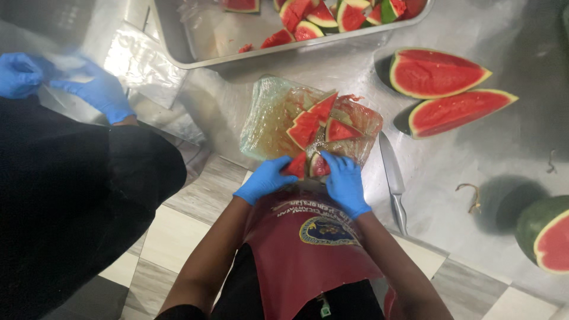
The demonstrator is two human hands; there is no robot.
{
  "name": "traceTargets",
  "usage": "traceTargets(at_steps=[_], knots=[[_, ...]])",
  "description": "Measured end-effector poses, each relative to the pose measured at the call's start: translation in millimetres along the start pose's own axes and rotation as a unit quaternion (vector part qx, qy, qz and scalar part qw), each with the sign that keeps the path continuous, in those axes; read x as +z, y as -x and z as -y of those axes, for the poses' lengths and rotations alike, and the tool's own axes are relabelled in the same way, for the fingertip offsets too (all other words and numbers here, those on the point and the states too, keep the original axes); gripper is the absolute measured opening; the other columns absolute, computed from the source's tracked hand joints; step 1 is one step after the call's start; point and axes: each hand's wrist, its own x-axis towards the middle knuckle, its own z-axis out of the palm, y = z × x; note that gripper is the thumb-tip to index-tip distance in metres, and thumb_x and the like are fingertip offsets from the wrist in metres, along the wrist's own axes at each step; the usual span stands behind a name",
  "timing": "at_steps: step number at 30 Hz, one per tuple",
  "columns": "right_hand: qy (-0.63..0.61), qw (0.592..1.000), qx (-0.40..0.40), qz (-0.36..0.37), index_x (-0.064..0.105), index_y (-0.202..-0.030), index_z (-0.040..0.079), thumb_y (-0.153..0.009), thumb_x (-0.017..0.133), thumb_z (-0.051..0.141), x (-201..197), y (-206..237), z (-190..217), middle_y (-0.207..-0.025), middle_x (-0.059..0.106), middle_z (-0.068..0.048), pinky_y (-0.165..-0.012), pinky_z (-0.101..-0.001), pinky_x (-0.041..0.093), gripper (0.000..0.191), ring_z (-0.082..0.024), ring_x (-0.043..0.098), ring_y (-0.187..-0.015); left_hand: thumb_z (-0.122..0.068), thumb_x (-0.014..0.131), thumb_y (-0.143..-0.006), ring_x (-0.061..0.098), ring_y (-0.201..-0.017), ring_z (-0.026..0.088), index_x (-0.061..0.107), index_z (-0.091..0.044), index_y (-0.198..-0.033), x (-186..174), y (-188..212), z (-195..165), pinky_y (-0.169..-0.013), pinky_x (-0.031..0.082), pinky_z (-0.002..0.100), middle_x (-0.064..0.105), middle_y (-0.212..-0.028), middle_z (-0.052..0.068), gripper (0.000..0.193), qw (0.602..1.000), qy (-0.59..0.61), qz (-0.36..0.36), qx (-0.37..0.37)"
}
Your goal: The person cuts watermelon halves and wedges on a cutting board with a knife, slicing them into small triangular pieces and placing the pieces into a metal tray lined with plastic. They continue cutting additional wedges and transferring finished pieces to the tray.
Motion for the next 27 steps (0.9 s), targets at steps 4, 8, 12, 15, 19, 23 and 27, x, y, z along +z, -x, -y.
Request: traceTargets(at_steps=[4, 8, 12, 15, 19, 23, 27], knots=[[-0.045, 0.995, 0.012, -0.091, 0.057, -0.143, 0.014, -0.090, 0.064, 0.004, 1, 16, -18, -0.135, 0.062, -0.013, -0.109, -0.0488, 0.045, 0.054, -0.036, 0.057, -0.128, -0.034, 0.078, -0.084, 0.073, -0.103, 0.035, 0.067, -0.008, -0.127, 17, -17, -4, -0.090, 0.057, 0.043, 0.073, -0.112, 0.019, 0.052, 0.998, -0.015, 0.057, 0.020], [-0.158, 0.971, 0.106, -0.148, 0.057, -0.138, 0.011, -0.090, 0.068, 0.009, -1, 41, -24, -0.131, 0.057, -0.019, -0.106, -0.0467, 0.048, 0.049, -0.039, 0.056, -0.124, -0.031, 0.078, -0.084, 0.065, -0.107, 0.040, 0.063, -0.012, -0.136, 33, -43, -22, -0.094, 0.052, 0.048, 0.069, -0.115, 0.021, 0.057, 0.980, -0.152, 0.064, 0.115], [-0.196, 0.950, 0.197, -0.141, 0.059, -0.137, 0.014, -0.092, 0.069, 0.012, -10, 62, -17, -0.133, 0.059, -0.017, -0.105, -0.0428, 0.050, 0.046, -0.035, 0.060, -0.121, -0.028, 0.076, -0.084, 0.063, -0.109, 0.039, 0.060, -0.016, -0.142, 42, -62, -45, -0.096, 0.051, 0.048, 0.066, -0.123, 0.018, 0.061, 0.940, -0.282, 0.101, 0.163], [-0.154, 0.967, 0.139, -0.151, 0.059, -0.136, 0.013, -0.085, 0.075, 0.016, -21, 63, -9, -0.136, 0.058, -0.017, -0.108, -0.0444, 0.047, 0.053, -0.037, 0.057, -0.126, -0.023, 0.078, -0.078, 0.061, -0.111, 0.040, 0.058, -0.010, -0.141, 41, -58, -55, -0.096, 0.051, 0.048, 0.063, -0.127, 0.019, 0.067, 0.926, -0.298, 0.043, 0.229], [-0.115, 0.990, 0.043, -0.073, 0.054, -0.140, 0.007, -0.074, 0.082, 0.024, -27, 39, -2, -0.140, 0.054, -0.022, -0.104, -0.0474, 0.044, 0.073, -0.041, 0.052, -0.127, -0.017, 0.081, -0.077, 0.060, -0.119, 0.040, 0.055, -0.005, -0.140, 43, -31, -45, -0.099, 0.052, 0.046, 0.060, -0.136, 0.022, 0.069, 0.962, -0.163, -0.033, 0.217], [-0.032, 0.998, -0.018, -0.048, 0.051, -0.146, 0.006, -0.075, 0.082, 0.027, -10, 13, 1, -0.131, 0.059, -0.017, -0.104, -0.0487, 0.045, 0.081, -0.037, 0.056, -0.120, -0.020, 0.079, -0.086, 0.067, -0.112, 0.029, 0.053, -0.003, -0.143, 65, -13, -9, -0.095, 0.056, 0.038, 0.065, -0.128, 0.019, 0.065, 0.997, 0.045, -0.065, -0.008], [-0.045, 0.999, 0.013, -0.026, 0.054, -0.144, 0.010, -0.077, 0.083, 0.028, 8, 4, -5, -0.123, 0.063, -0.015, -0.097, -0.0470, 0.048, 0.075, -0.036, 0.058, -0.113, -0.024, 0.076, -0.089, 0.070, -0.109, 0.020, 0.051, 0.002, -0.145, 90, -26, 25, -0.095, 0.057, 0.033, 0.071, -0.122, 0.016, 0.067, 0.974, 0.213, -0.066, -0.049]])
